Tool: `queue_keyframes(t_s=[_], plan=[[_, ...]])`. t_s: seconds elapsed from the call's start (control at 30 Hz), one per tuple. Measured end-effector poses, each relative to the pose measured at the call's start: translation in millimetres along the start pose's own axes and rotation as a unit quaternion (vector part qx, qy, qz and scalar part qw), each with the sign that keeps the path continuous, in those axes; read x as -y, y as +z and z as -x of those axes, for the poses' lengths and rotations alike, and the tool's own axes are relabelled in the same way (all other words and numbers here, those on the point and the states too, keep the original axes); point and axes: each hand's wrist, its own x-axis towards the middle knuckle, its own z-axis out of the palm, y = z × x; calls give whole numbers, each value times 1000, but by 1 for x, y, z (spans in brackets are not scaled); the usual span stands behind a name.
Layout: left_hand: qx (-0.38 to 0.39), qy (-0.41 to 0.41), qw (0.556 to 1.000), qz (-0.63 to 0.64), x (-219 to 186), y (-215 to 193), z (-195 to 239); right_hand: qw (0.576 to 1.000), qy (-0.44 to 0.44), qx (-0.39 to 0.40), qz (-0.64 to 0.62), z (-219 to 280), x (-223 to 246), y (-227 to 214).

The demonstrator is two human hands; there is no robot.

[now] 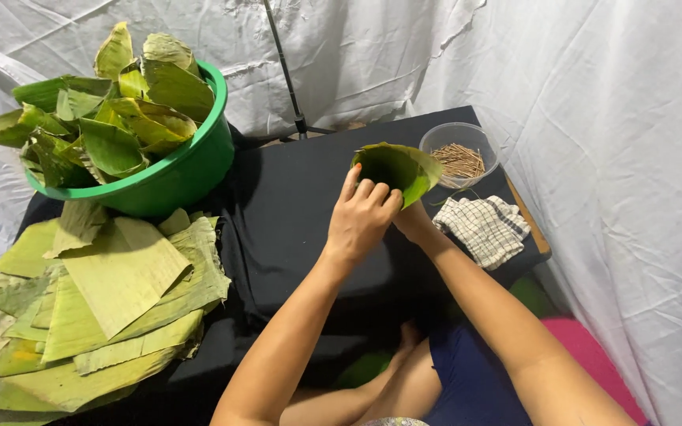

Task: Wiping banana leaves with a cloth, folding them into cones, and securing them with small wooden sticks.

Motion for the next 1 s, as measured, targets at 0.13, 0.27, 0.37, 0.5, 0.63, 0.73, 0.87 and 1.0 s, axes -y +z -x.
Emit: queue_keyframes(t_s=[0.13, 0.27, 0.37, 0.5, 0.63, 0.73, 0.87, 1.0], plan=[[-32, 27, 999, -3, 13, -24, -4, 1000, -20, 14, 2, -4, 2, 0], [-52, 67, 996, 11, 27, -44, 1, 998, -49, 35, 6, -9, 1, -11], [-45, 90, 995, 18, 43, -51, 15, 997, -67, 49, 8, -17, -2, -17], [-42, 148, 988, -1, 63, -53, 27, 990, -132, 52, 27, -26, 54, -31], [-44, 183, 982, -15, 74, -58, 29, 972, -197, 23, 122, -37, 57, -36], [-45, 205, 978, -11, 81, -59, 35, 936, -278, -15, 213, -45, 59, -37], [-17, 167, 986, -15, 84, -66, 46, 907, -329, 3, 264, -39, 80, -41], [10, 37, 999, 29, 88, -56, 67, 912, -289, 51, 286, -30, 90, -42]])
